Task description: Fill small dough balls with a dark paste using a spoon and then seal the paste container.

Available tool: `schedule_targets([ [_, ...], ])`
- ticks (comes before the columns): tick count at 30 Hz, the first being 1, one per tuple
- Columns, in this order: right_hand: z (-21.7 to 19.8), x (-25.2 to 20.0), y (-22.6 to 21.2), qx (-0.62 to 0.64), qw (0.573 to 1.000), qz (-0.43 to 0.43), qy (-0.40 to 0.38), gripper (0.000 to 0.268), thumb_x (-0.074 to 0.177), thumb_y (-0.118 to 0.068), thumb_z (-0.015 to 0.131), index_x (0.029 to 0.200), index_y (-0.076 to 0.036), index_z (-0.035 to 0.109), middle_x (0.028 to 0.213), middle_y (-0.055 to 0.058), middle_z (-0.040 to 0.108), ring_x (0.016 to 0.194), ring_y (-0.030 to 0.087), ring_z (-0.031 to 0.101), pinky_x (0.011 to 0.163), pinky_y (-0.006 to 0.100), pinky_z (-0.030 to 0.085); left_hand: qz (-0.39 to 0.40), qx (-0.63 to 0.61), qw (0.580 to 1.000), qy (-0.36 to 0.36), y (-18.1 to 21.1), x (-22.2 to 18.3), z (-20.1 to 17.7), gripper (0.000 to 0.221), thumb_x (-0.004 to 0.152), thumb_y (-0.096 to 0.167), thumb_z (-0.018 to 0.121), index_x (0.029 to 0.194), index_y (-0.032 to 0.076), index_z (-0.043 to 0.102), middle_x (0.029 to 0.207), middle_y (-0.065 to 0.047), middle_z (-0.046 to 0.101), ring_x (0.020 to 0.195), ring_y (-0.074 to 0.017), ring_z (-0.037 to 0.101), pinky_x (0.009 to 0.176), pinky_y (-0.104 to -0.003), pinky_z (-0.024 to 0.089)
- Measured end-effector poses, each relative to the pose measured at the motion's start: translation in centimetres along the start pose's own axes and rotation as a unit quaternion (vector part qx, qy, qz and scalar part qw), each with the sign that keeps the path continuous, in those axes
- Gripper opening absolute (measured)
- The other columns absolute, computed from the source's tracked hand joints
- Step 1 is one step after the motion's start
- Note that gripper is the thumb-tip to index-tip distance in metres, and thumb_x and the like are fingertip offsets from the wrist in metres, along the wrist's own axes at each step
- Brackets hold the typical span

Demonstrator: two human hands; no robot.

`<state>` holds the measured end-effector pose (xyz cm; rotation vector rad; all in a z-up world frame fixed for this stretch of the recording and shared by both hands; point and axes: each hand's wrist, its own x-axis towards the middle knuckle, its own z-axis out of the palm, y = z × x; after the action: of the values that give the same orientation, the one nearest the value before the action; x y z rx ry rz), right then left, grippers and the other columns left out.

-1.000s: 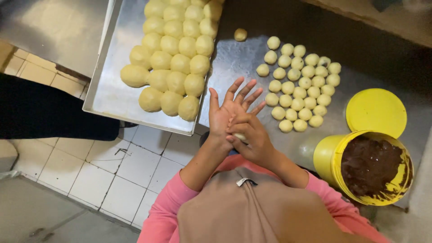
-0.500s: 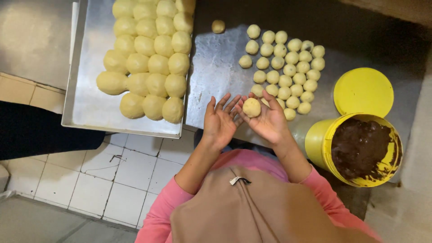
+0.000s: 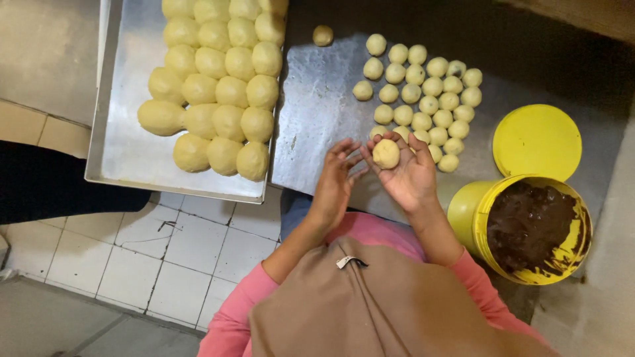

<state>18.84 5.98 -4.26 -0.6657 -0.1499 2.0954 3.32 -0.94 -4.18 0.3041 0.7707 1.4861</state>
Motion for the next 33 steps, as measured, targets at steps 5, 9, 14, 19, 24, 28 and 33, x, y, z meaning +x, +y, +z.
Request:
schedule_targets([
  [5, 2.5, -1.0, -0.1, 0.049, 0.994, 0.054, -0.081, 0.041, 0.100, -0.027, 0.051, 0.135, -0.006, 0.056, 0.139, 0.015, 0.060, 0.129, 0.034, 0.058, 0.079, 0.033, 0.059, 0.372, 0.479, 0.790, -0.087, 2.9, -0.5, 2.4, 0.057, 0.097, 0.022, 0.071, 0.150, 0.012, 0.049, 0.151, -0.013, 0.044, 0.146, -0.0344, 0.039, 0.120, -0.048, 0.035],
  [9, 2.2, -2.0, 0.1, 0.055, 0.986, 0.058, -0.146, 0.045, 0.102, -0.022, 0.043, 0.144, -0.006, 0.048, 0.146, 0.020, 0.055, 0.126, 0.037, 0.061, 0.075, 0.034, 0.059, 0.532, 0.634, 0.558, -0.060, 3.7, -0.7, 2.2, 0.048, 0.092, 0.046, 0.075, 0.132, 0.020, 0.067, 0.132, -0.010, 0.060, 0.117, -0.0306, 0.055, 0.099, -0.045, 0.045],
  [14, 1.8, -2.8, 1.3, -0.031, 0.991, -0.005, -0.126, 0.037, 0.104, -0.028, 0.038, 0.133, -0.007, 0.049, 0.147, 0.021, 0.053, 0.142, 0.039, 0.049, 0.109, 0.053, 0.048, 0.572, 0.657, 0.485, -0.073, 4.0, -2.1, 3.9, 0.022, 0.099, 0.034, 0.068, 0.116, 0.023, 0.074, 0.111, -0.010, 0.067, 0.095, -0.0282, 0.062, 0.081, -0.040, 0.050],
  [19, 1.6, -3.0, 2.0, -0.088, 0.983, -0.066, -0.146, 0.037, 0.106, -0.035, 0.037, 0.126, -0.006, 0.046, 0.146, 0.027, 0.050, 0.140, 0.042, 0.050, 0.111, 0.058, 0.047, 0.616, 0.631, 0.463, -0.086, 5.2, -2.4, 6.1, 0.014, 0.098, 0.001, 0.064, 0.106, 0.008, 0.074, 0.097, -0.017, 0.068, 0.081, -0.0314, 0.066, 0.069, -0.039, 0.057],
  [24, -1.1, -2.6, 2.0, -0.171, 0.969, -0.127, -0.128, 0.047, 0.106, -0.036, 0.039, 0.133, 0.002, 0.046, 0.128, 0.024, 0.061, 0.117, 0.030, 0.064, 0.102, 0.043, 0.054, 0.499, 0.580, 0.638, -0.088, 4.8, -2.4, 5.7, 0.012, 0.098, 0.006, 0.068, 0.108, 0.006, 0.073, 0.104, -0.012, 0.068, 0.086, -0.0269, 0.071, 0.074, -0.034, 0.061],
  [28, 1.8, -3.3, 2.6, -0.180, 0.967, -0.143, -0.110, 0.047, 0.103, -0.030, 0.046, 0.135, 0.005, 0.047, 0.116, 0.020, 0.065, 0.106, 0.021, 0.067, 0.092, 0.034, 0.057, 0.438, 0.526, 0.721, -0.111, 5.0, -2.2, 5.2, 0.040, 0.095, 0.009, 0.074, 0.131, 0.000, 0.060, 0.127, -0.021, 0.056, 0.111, -0.0366, 0.064, 0.090, -0.040, 0.059],
  [33, 2.9, -3.0, 3.6, -0.189, 0.972, -0.113, -0.086, 0.053, 0.100, -0.029, 0.056, 0.136, 0.008, 0.047, 0.110, 0.021, 0.069, 0.088, 0.016, 0.069, 0.087, 0.032, 0.058, 0.487, 0.587, 0.641, -0.085, 6.9, -2.8, 6.2, 0.007, 0.092, 0.002, 0.074, 0.099, 0.004, 0.075, 0.087, -0.005, 0.064, 0.070, -0.0190, 0.066, 0.064, -0.029, 0.060],
])
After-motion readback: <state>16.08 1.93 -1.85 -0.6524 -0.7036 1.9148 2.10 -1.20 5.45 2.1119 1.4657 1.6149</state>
